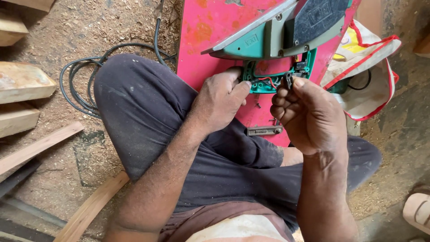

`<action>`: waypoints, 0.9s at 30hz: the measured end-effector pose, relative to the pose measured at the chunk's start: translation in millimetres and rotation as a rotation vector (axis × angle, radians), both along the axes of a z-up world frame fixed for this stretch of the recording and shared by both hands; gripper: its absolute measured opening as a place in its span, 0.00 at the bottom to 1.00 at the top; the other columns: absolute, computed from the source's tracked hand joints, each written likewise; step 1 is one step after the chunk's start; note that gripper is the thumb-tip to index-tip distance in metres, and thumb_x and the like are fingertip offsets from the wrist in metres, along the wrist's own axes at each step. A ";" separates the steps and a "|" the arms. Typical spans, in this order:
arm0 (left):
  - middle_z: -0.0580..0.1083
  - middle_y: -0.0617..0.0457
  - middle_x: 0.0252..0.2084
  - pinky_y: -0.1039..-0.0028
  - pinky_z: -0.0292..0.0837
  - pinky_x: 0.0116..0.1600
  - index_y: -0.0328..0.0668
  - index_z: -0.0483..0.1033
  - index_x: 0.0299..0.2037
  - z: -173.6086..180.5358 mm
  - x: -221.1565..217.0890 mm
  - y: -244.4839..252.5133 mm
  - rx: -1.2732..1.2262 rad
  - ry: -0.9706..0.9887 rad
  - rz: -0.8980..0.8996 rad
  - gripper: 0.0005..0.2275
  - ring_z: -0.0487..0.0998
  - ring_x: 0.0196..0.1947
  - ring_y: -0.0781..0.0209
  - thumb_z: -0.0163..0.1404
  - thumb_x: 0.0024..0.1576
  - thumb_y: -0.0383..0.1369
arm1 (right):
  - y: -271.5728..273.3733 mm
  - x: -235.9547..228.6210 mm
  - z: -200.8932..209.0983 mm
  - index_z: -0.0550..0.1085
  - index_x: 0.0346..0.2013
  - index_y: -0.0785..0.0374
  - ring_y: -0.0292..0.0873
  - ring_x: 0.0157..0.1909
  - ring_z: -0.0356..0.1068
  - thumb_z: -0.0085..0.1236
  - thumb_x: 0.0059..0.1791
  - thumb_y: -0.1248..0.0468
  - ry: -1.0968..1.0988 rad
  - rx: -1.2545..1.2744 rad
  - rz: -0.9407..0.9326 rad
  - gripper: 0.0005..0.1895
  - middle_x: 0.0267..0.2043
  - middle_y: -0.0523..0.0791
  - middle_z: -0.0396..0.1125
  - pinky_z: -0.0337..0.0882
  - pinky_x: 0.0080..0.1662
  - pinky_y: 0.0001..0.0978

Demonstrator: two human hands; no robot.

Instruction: The person is disassembling and repairing an electric hand planer, including wiring and housing adjustment.

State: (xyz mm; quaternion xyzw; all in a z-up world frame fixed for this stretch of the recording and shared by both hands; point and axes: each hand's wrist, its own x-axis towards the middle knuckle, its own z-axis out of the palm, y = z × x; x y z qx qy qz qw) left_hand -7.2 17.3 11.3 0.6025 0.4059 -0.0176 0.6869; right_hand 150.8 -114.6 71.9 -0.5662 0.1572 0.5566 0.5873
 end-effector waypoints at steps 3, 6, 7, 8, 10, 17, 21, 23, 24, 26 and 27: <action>0.78 0.45 0.24 0.63 0.76 0.36 0.33 0.73 0.33 -0.7 -0.2 -0.6 -0.004 -0.003 0.007 0.14 0.83 0.27 0.55 0.47 0.59 0.38 | 1.1 -1.6 -1.5 0.74 0.44 0.67 0.42 0.40 0.71 0.55 0.56 0.62 0.010 -0.016 -0.013 0.09 0.40 0.48 0.72 0.73 0.44 0.36; 0.78 0.46 0.24 0.63 0.76 0.36 0.33 0.73 0.32 0.1 0.0 -0.2 -0.008 0.001 0.008 0.13 0.83 0.27 0.55 0.47 0.59 0.38 | -0.9 -3.1 -5.3 0.74 0.44 0.67 0.42 0.38 0.71 0.56 0.56 0.62 0.010 -0.024 -0.028 0.09 0.39 0.48 0.72 0.74 0.44 0.35; 0.78 0.46 0.24 0.63 0.76 0.36 0.33 0.73 0.32 0.3 0.1 0.0 -0.009 0.002 0.008 0.13 0.83 0.27 0.55 0.47 0.59 0.38 | -0.9 -3.7 -5.9 0.74 0.44 0.67 0.42 0.38 0.71 0.56 0.56 0.62 0.010 -0.025 -0.029 0.09 0.39 0.48 0.72 0.74 0.44 0.35; 0.78 0.46 0.24 0.63 0.76 0.36 0.33 0.73 0.32 0.5 0.3 0.2 -0.007 0.004 0.004 0.13 0.83 0.27 0.55 0.47 0.59 0.38 | -0.9 -4.4 -6.6 0.74 0.44 0.67 0.42 0.38 0.72 0.56 0.56 0.63 0.008 -0.024 -0.037 0.08 0.40 0.48 0.72 0.74 0.45 0.35; 0.78 0.46 0.24 0.63 0.76 0.36 0.33 0.73 0.32 0.9 0.4 0.7 -0.006 0.007 0.001 0.13 0.83 0.27 0.55 0.47 0.59 0.38 | 0.0 -6.0 -7.1 0.74 0.44 0.67 0.42 0.38 0.72 0.56 0.56 0.63 0.007 -0.024 -0.044 0.08 0.40 0.48 0.72 0.74 0.45 0.35; 0.78 0.47 0.24 0.64 0.76 0.36 0.33 0.73 0.32 3.3 0.7 1.8 -0.017 0.021 -0.003 0.14 0.83 0.27 0.56 0.46 0.59 0.39 | -0.8 -16.9 -5.3 0.73 0.47 0.70 0.41 0.40 0.74 0.56 0.55 0.69 -0.116 0.013 -0.069 0.07 0.40 0.49 0.72 0.76 0.46 0.33; 0.78 0.47 0.24 0.64 0.76 0.36 0.33 0.74 0.33 1.6 0.0 0.8 -0.011 0.016 -0.006 0.13 0.83 0.27 0.56 0.46 0.60 0.39 | -3.4 -27.2 1.7 0.74 0.52 0.74 0.39 0.41 0.73 0.58 0.55 0.74 -0.468 -0.006 0.024 0.11 0.44 0.50 0.73 0.77 0.46 0.30; 0.78 0.47 0.24 0.64 0.76 0.36 0.34 0.74 0.33 1.3 0.0 0.1 -0.007 0.016 -0.007 0.13 0.83 0.27 0.56 0.46 0.60 0.39 | -5.8 -29.2 0.3 0.74 0.52 0.75 0.39 0.42 0.74 0.59 0.55 0.74 -0.531 -0.013 0.055 0.12 0.45 0.50 0.73 0.77 0.47 0.29; 0.78 0.47 0.24 0.63 0.76 0.36 0.34 0.74 0.33 1.1 0.0 -0.3 -0.003 0.017 -0.007 0.13 0.83 0.27 0.56 0.46 0.60 0.39 | -7.1 -30.3 -0.4 0.74 0.53 0.75 0.39 0.42 0.74 0.60 0.54 0.75 -0.594 -0.020 0.086 0.12 0.46 0.50 0.73 0.78 0.47 0.29; 0.78 0.47 0.24 0.63 0.76 0.36 0.34 0.74 0.34 1.9 0.9 0.7 -0.001 0.017 -0.008 0.13 0.83 0.27 0.56 0.46 0.60 0.39 | -6.1 -31.8 -1.4 0.74 0.53 0.75 0.38 0.43 0.74 0.61 0.54 0.75 -0.632 -0.024 0.105 0.13 0.46 0.49 0.74 0.78 0.47 0.30; 0.78 0.47 0.24 0.63 0.76 0.36 0.34 0.74 0.34 2.3 0.9 1.0 0.000 0.020 -0.006 0.13 0.83 0.28 0.56 0.46 0.59 0.39 | -5.7 -32.8 -1.9 0.75 0.52 0.75 0.38 0.44 0.75 0.62 0.53 0.75 -0.669 -0.031 0.126 0.13 0.46 0.49 0.74 0.79 0.47 0.30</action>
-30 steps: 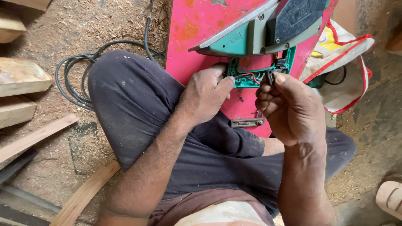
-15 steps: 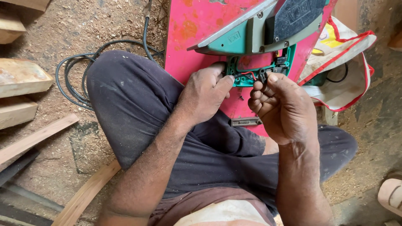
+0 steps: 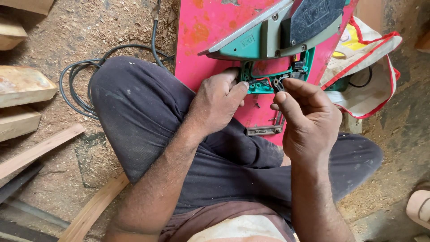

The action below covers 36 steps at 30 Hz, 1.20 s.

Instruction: The person is disassembling and repairing an electric hand planer, including wiring and housing adjustment.

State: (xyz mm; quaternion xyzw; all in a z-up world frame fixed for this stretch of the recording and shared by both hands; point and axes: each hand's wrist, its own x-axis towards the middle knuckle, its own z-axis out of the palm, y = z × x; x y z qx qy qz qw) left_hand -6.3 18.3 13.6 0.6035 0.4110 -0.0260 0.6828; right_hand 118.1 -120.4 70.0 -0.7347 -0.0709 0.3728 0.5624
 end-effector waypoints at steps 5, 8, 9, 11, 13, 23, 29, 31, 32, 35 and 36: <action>0.78 0.47 0.24 0.63 0.76 0.36 0.34 0.74 0.34 -0.2 0.1 0.2 0.005 0.001 -0.003 0.13 0.83 0.28 0.55 0.46 0.60 0.39 | 3.0 -7.9 0.9 0.75 0.52 0.74 0.36 0.43 0.75 0.65 0.53 0.75 -0.190 -0.108 0.075 0.13 0.44 0.48 0.75 0.79 0.47 0.28; 0.78 0.47 0.24 0.63 0.76 0.36 0.34 0.74 0.34 0.6 -0.5 -0.2 0.005 0.004 -0.003 0.13 0.83 0.28 0.54 0.46 0.60 0.39 | 3.9 -9.9 0.5 0.76 0.51 0.74 0.36 0.41 0.75 0.65 0.53 0.75 -0.204 -0.139 0.082 0.13 0.43 0.48 0.75 0.78 0.46 0.27; 0.78 0.46 0.24 0.63 0.76 0.36 0.34 0.74 0.34 1.0 -0.5 0.0 0.005 0.005 -0.003 0.13 0.83 0.28 0.54 0.46 0.60 0.39 | 4.0 -10.2 0.1 0.76 0.51 0.73 0.35 0.41 0.76 0.65 0.52 0.74 -0.179 -0.136 0.071 0.13 0.42 0.47 0.75 0.78 0.45 0.27; 0.78 0.47 0.24 0.63 0.76 0.36 0.34 0.74 0.34 0.3 -0.2 -0.2 0.004 0.004 -0.006 0.13 0.83 0.28 0.54 0.46 0.60 0.39 | 3.7 -9.7 -0.9 0.76 0.51 0.73 0.35 0.40 0.76 0.65 0.53 0.74 -0.159 -0.121 0.073 0.13 0.42 0.47 0.75 0.78 0.45 0.27; 0.78 0.47 0.24 0.63 0.76 0.36 0.34 0.74 0.34 0.7 -0.4 0.1 0.004 0.005 -0.009 0.13 0.83 0.28 0.55 0.46 0.60 0.39 | 5.6 -9.6 -1.3 0.76 0.51 0.73 0.35 0.40 0.76 0.65 0.53 0.74 -0.138 -0.105 0.075 0.12 0.41 0.47 0.75 0.78 0.44 0.27; 0.76 0.48 0.23 0.63 0.75 0.35 0.34 0.74 0.36 7.9 0.3 3.1 -0.031 0.020 -0.005 0.12 0.81 0.26 0.55 0.46 0.60 0.38 | 14.0 -21.8 -16.0 0.78 0.49 0.67 0.34 0.37 0.70 0.66 0.56 0.70 -0.579 -0.253 0.316 0.09 0.39 0.46 0.73 0.71 0.41 0.26; 0.75 0.46 0.24 0.62 0.73 0.34 0.34 0.74 0.37 2.9 -1.0 2.6 -0.007 0.003 0.006 0.12 0.80 0.25 0.54 0.47 0.60 0.38 | 18.7 -23.2 -23.7 0.77 0.46 0.64 0.40 0.37 0.70 0.68 0.54 0.69 -0.794 -0.220 0.430 0.08 0.40 0.46 0.72 0.71 0.42 0.31; 0.76 0.47 0.24 0.62 0.74 0.34 0.34 0.74 0.37 1.4 -2.2 -0.7 -0.016 -0.014 0.012 0.12 0.80 0.26 0.55 0.47 0.60 0.38 | 16.1 -23.1 -22.9 0.77 0.46 0.64 0.41 0.38 0.71 0.68 0.53 0.69 -0.830 -0.226 0.457 0.09 0.41 0.46 0.72 0.71 0.43 0.32; 0.76 0.47 0.24 0.63 0.74 0.34 0.35 0.74 0.36 -0.5 -2.6 -1.5 -0.025 -0.024 0.024 0.12 0.80 0.26 0.56 0.47 0.60 0.38 | 16.2 -22.5 -23.4 0.77 0.46 0.64 0.42 0.38 0.71 0.69 0.53 0.68 -0.838 -0.224 0.464 0.09 0.41 0.47 0.72 0.71 0.43 0.32; 0.76 0.47 0.24 0.64 0.73 0.33 0.35 0.75 0.36 2.3 0.3 -0.2 -0.028 -0.041 0.049 0.13 0.79 0.25 0.59 0.47 0.60 0.39 | 16.8 -22.0 -26.3 0.77 0.45 0.64 0.42 0.37 0.71 0.69 0.53 0.68 -0.855 -0.225 0.468 0.09 0.40 0.47 0.72 0.71 0.42 0.33; 0.75 0.46 0.23 0.64 0.73 0.32 0.35 0.75 0.35 5.2 1.0 0.3 -0.025 -0.046 0.063 0.14 0.78 0.24 0.60 0.48 0.60 0.41 | 16.3 -23.0 -27.0 0.77 0.45 0.64 0.42 0.37 0.70 0.69 0.53 0.68 -0.862 -0.231 0.467 0.09 0.39 0.47 0.71 0.71 0.41 0.33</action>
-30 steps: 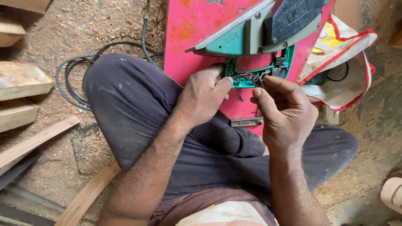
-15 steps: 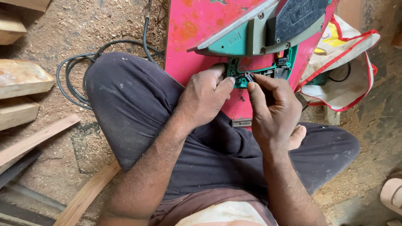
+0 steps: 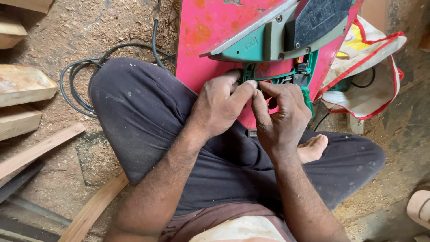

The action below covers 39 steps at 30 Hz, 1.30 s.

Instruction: The person is disassembling and repairing an electric hand planer, including wiring and housing adjustment.

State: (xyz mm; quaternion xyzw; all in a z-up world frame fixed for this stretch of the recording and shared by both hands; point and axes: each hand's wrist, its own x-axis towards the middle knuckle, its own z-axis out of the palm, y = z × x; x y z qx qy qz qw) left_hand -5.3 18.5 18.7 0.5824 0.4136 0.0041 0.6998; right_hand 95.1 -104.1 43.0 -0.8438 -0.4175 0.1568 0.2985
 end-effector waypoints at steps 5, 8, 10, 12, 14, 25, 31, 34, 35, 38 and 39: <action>0.73 0.48 0.21 0.65 0.69 0.29 0.34 0.75 0.33 -5.9 2.7 -6.8 0.062 0.002 0.033 0.16 0.73 0.21 0.63 0.51 0.60 0.43 | 1.6 1.0 2.1 0.77 0.45 0.64 0.41 0.37 0.70 0.68 0.53 0.69 0.019 0.010 -0.003 0.08 0.39 0.47 0.71 0.72 0.41 0.32; 0.72 0.49 0.19 0.64 0.67 0.28 0.34 0.74 0.31 -6.9 5.1 -9.3 0.096 0.018 0.049 0.16 0.71 0.19 0.63 0.52 0.60 0.43 | -5.2 8.8 7.3 0.77 0.47 0.65 0.38 0.37 0.71 0.66 0.54 0.70 0.140 0.022 -0.060 0.08 0.40 0.46 0.72 0.72 0.41 0.30; 0.71 0.49 0.18 0.64 0.67 0.28 0.34 0.74 0.31 -6.6 4.9 -11.3 0.116 0.035 0.053 0.16 0.70 0.18 0.63 0.52 0.59 0.43 | -21.3 19.1 8.9 0.77 0.49 0.66 0.35 0.37 0.70 0.65 0.55 0.70 0.250 0.026 -0.121 0.09 0.40 0.46 0.73 0.72 0.41 0.28; 0.69 0.49 0.17 0.64 0.65 0.27 0.34 0.73 0.29 -6.4 4.6 -11.7 0.150 0.048 0.050 0.17 0.68 0.18 0.62 0.52 0.60 0.43 | -44.2 34.4 7.4 0.77 0.52 0.67 0.31 0.37 0.71 0.59 0.59 0.70 0.451 0.076 -0.338 0.07 0.41 0.43 0.74 0.73 0.41 0.25; 0.68 0.50 0.17 0.64 0.65 0.27 0.34 0.72 0.29 -7.3 3.9 -11.4 0.158 0.047 0.046 0.17 0.67 0.17 0.62 0.53 0.60 0.43 | -70.5 40.6 -4.8 0.78 0.50 0.67 0.31 0.38 0.72 0.59 0.59 0.70 0.417 0.022 -0.349 0.06 0.41 0.43 0.75 0.73 0.42 0.25; 0.70 0.52 0.18 0.67 0.66 0.28 0.36 0.73 0.31 -3.4 3.6 -9.2 0.117 0.062 0.039 0.16 0.69 0.19 0.66 0.52 0.61 0.43 | -77.1 12.1 -52.3 0.79 0.47 0.63 0.53 0.46 0.70 0.66 0.47 0.69 -0.116 -0.139 0.164 0.13 0.45 0.49 0.71 0.72 0.47 0.43; 0.74 0.53 0.20 0.70 0.72 0.30 0.37 0.75 0.33 -2.7 5.5 -11.6 0.079 0.067 0.033 0.15 0.76 0.20 0.70 0.52 0.61 0.43 | -75.2 14.1 -50.5 0.78 0.45 0.63 0.52 0.46 0.70 0.63 0.46 0.74 -0.142 -0.209 0.210 0.13 0.44 0.48 0.70 0.73 0.47 0.42; 0.73 0.51 0.20 0.69 0.70 0.30 0.35 0.75 0.34 -6.0 2.2 -11.9 0.125 0.063 0.036 0.15 0.73 0.21 0.68 0.52 0.62 0.43 | -58.1 15.8 -20.8 0.76 0.42 0.65 0.49 0.45 0.72 0.63 0.48 0.73 0.048 -0.148 0.138 0.09 0.43 0.49 0.70 0.73 0.47 0.39; 0.73 0.51 0.21 0.68 0.69 0.31 0.35 0.74 0.35 -7.3 2.1 -9.3 0.152 0.052 0.037 0.15 0.72 0.21 0.66 0.52 0.62 0.42 | -49.4 15.9 -8.9 0.76 0.41 0.65 0.44 0.40 0.72 0.63 0.49 0.73 0.185 -0.157 0.027 0.07 0.40 0.47 0.71 0.72 0.43 0.35; 0.71 0.49 0.21 0.67 0.68 0.31 0.34 0.74 0.35 -0.4 3.3 -12.5 0.149 0.070 0.019 0.15 0.69 0.21 0.64 0.52 0.62 0.42 | -37.0 13.5 18.8 0.74 0.46 0.66 0.35 0.36 0.71 0.61 0.52 0.72 0.542 -0.049 -0.201 0.09 0.40 0.43 0.72 0.72 0.40 0.26; 0.70 0.47 0.20 0.66 0.66 0.30 0.33 0.74 0.34 3.0 4.6 -13.1 0.144 0.097 0.005 0.16 0.68 0.21 0.63 0.52 0.62 0.42 | -32.7 13.1 24.6 0.72 0.52 0.65 0.31 0.39 0.70 0.59 0.54 0.71 0.756 0.096 -0.313 0.12 0.42 0.41 0.72 0.73 0.42 0.22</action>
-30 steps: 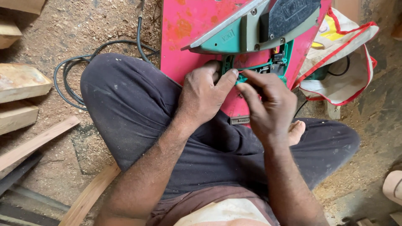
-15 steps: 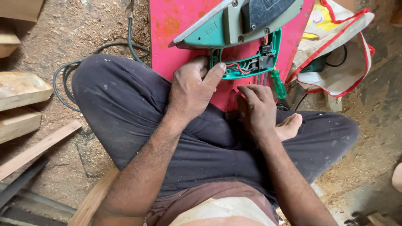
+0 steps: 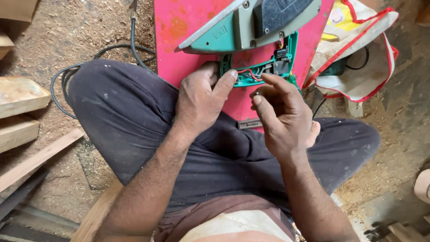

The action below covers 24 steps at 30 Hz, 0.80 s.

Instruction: The person is disassembling and repairing an electric hand planer, including wiring and housing adjustment.

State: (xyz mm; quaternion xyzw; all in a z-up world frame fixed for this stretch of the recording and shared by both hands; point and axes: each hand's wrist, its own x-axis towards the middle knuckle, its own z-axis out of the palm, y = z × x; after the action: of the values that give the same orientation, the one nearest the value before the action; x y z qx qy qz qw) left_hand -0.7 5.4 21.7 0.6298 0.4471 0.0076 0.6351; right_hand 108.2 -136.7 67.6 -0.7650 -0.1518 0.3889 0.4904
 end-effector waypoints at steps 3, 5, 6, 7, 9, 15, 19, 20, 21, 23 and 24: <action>0.72 0.47 0.22 0.66 0.68 0.31 0.34 0.74 0.35 -5.5 -1.3 1.3 0.036 -0.050 0.021 0.15 0.70 0.21 0.64 0.52 0.62 0.42 | 17.7 0.0 -4.9 0.77 0.51 0.68 0.35 0.46 0.75 0.59 0.57 0.74 -0.189 0.013 0.109 0.08 0.47 0.43 0.73 0.76 0.50 0.25; 0.73 0.48 0.22 0.66 0.69 0.31 0.34 0.74 0.35 -6.4 -2.7 -0.1 0.036 -0.081 0.038 0.15 0.71 0.22 0.64 0.52 0.63 0.42 | 22.5 -4.9 -9.2 0.76 0.50 0.67 0.34 0.45 0.75 0.60 0.56 0.73 -0.135 0.020 0.055 0.07 0.45 0.43 0.75 0.76 0.49 0.24; 0.74 0.48 0.23 0.66 0.69 0.31 0.34 0.74 0.36 -6.8 -3.7 -1.2 0.034 -0.114 0.050 0.15 0.72 0.23 0.64 0.51 0.63 0.42 | 24.5 -7.6 -11.3 0.76 0.48 0.67 0.33 0.44 0.76 0.61 0.55 0.73 -0.083 0.025 -0.003 0.07 0.43 0.43 0.76 0.77 0.49 0.24; 0.74 0.48 0.23 0.66 0.69 0.31 0.34 0.74 0.36 -7.3 -3.4 -1.3 0.035 -0.114 0.055 0.15 0.72 0.23 0.64 0.51 0.63 0.42 | 25.8 -8.3 -11.7 0.76 0.48 0.67 0.33 0.44 0.76 0.61 0.55 0.73 -0.083 0.026 0.002 0.07 0.43 0.43 0.76 0.77 0.49 0.24; 0.73 0.46 0.22 0.65 0.68 0.31 0.33 0.73 0.35 -8.1 -2.6 -1.0 0.033 -0.086 0.043 0.16 0.72 0.21 0.60 0.51 0.63 0.42 | 28.7 -9.5 -12.4 0.77 0.46 0.68 0.35 0.42 0.75 0.65 0.54 0.74 -0.428 -0.053 0.139 0.07 0.41 0.46 0.75 0.75 0.45 0.25; 0.73 0.45 0.22 0.63 0.68 0.29 0.34 0.74 0.35 -8.4 -1.3 0.0 -0.005 -0.059 0.051 0.15 0.75 0.20 0.58 0.51 0.61 0.42 | 25.5 -12.5 -20.7 0.77 0.46 0.67 0.35 0.43 0.75 0.66 0.54 0.75 -0.525 -0.003 0.155 0.07 0.44 0.47 0.75 0.76 0.46 0.25; 0.73 0.45 0.22 0.62 0.69 0.29 0.34 0.74 0.35 -8.6 -1.7 0.0 0.002 -0.071 0.066 0.15 0.76 0.21 0.56 0.51 0.61 0.42 | 25.2 -11.9 -21.6 0.76 0.47 0.66 0.37 0.44 0.76 0.66 0.56 0.75 -0.537 0.013 0.168 0.08 0.45 0.47 0.75 0.76 0.49 0.26; 0.73 0.44 0.22 0.62 0.69 0.30 0.34 0.75 0.35 -8.5 -2.1 -0.6 0.001 -0.075 0.061 0.16 0.76 0.21 0.55 0.51 0.61 0.43 | 25.7 -10.9 -20.0 0.76 0.47 0.66 0.39 0.45 0.77 0.68 0.55 0.75 -0.669 0.039 0.241 0.09 0.45 0.48 0.75 0.76 0.49 0.26; 0.73 0.43 0.23 0.61 0.70 0.30 0.34 0.75 0.35 -8.7 -2.1 -0.3 0.003 -0.080 0.057 0.16 0.77 0.22 0.53 0.51 0.61 0.43 | 26.9 -9.5 -19.0 0.75 0.47 0.65 0.41 0.46 0.77 0.69 0.54 0.75 -0.801 0.069 0.315 0.11 0.45 0.49 0.75 0.76 0.48 0.27; 0.74 0.42 0.23 0.61 0.70 0.31 0.34 0.75 0.35 -10.6 -2.1 -1.1 0.015 -0.081 0.062 0.16 0.78 0.23 0.52 0.52 0.60 0.43 | 29.2 -8.0 -17.5 0.75 0.46 0.65 0.41 0.45 0.78 0.70 0.54 0.75 -0.818 0.060 0.329 0.11 0.46 0.49 0.75 0.77 0.47 0.27; 0.74 0.42 0.24 0.60 0.71 0.31 0.35 0.75 0.35 -11.6 -2.1 -1.2 0.025 -0.085 0.059 0.16 0.79 0.24 0.50 0.52 0.60 0.43 | 30.5 -7.3 -16.9 0.76 0.46 0.65 0.42 0.44 0.78 0.71 0.54 0.75 -0.837 0.045 0.337 0.11 0.46 0.49 0.76 0.77 0.46 0.27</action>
State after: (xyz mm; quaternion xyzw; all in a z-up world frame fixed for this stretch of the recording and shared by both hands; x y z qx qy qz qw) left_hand -2.8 4.2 10.1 0.6235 0.4379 0.0587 0.6450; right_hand 100.9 -106.2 50.7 -0.8102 -0.4680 0.1169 0.3330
